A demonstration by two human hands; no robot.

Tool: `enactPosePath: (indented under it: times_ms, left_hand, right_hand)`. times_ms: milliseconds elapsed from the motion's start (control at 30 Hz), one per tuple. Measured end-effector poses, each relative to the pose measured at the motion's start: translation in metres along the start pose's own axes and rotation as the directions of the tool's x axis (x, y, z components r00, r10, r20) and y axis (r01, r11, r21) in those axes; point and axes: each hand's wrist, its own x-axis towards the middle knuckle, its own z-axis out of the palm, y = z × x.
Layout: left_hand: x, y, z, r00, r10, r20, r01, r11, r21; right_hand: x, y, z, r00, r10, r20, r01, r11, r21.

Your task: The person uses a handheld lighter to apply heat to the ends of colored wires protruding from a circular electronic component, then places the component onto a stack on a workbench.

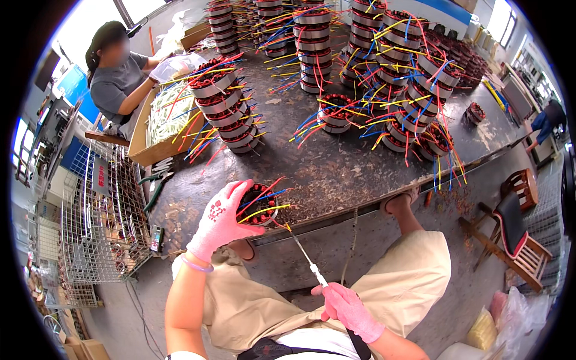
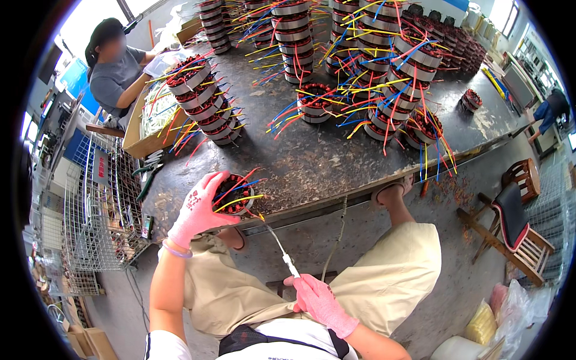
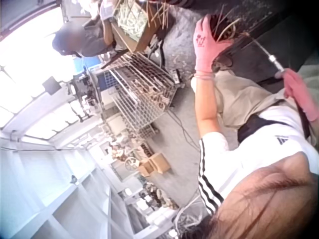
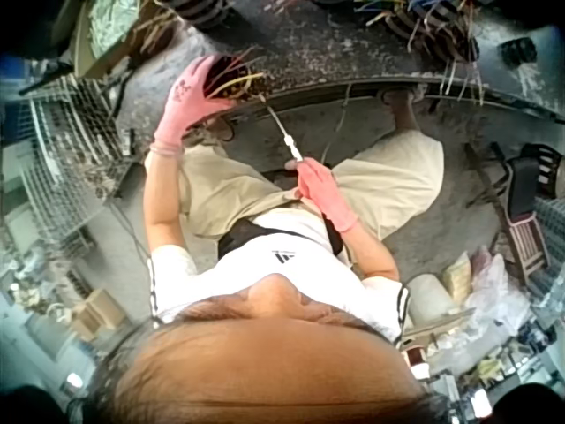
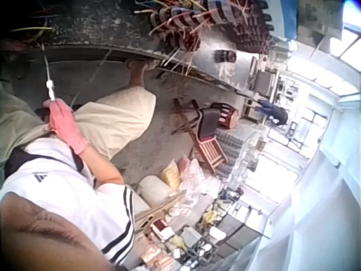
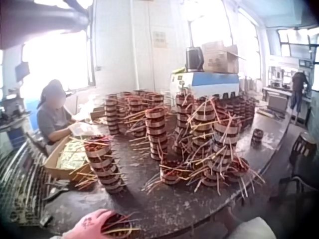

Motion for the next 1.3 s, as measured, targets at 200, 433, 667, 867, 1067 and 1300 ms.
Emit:
enactPosePath:
  times_ms: [200, 433, 667, 867, 1067, 1300]
  left_hand:
    - [0.0, 0.002, -0.001, 0.999, -0.033, 0.026, 0.032, 0.999, 0.004]
    - [0.002, 0.003, 0.0, 0.999, -0.031, 0.027, 0.03, 0.999, 0.02]
    - [0.0, 0.004, 0.0, 0.999, -0.037, 0.028, 0.036, 0.999, 0.019]
    - [0.001, 0.004, 0.0, 0.999, -0.034, 0.024, 0.034, 0.999, 0.011]
    - [0.0, 0.003, 0.0, 0.999, -0.039, 0.028, 0.038, 0.999, 0.014]
    - [0.001, 0.002, 0.001, 1.0, -0.02, 0.012, 0.019, 0.999, 0.026]
  right_hand:
    - [0.002, 0.001, 0.001, 1.0, -0.004, -0.002, 0.004, 1.0, 0.014]
    - [-0.001, -0.005, 0.002, 1.0, -0.011, -0.02, 0.011, 0.999, -0.033]
    - [-0.001, -0.005, 0.003, 0.999, 0.02, -0.028, -0.018, 0.999, 0.04]
    - [-0.001, -0.003, 0.001, 1.0, 0.009, -0.027, -0.009, 1.0, 0.011]
    - [0.002, 0.0, 0.001, 1.0, 0.013, -0.004, -0.012, 0.997, 0.072]
    - [0.003, 0.002, 0.0, 1.0, 0.027, -0.009, -0.027, 0.998, 0.058]
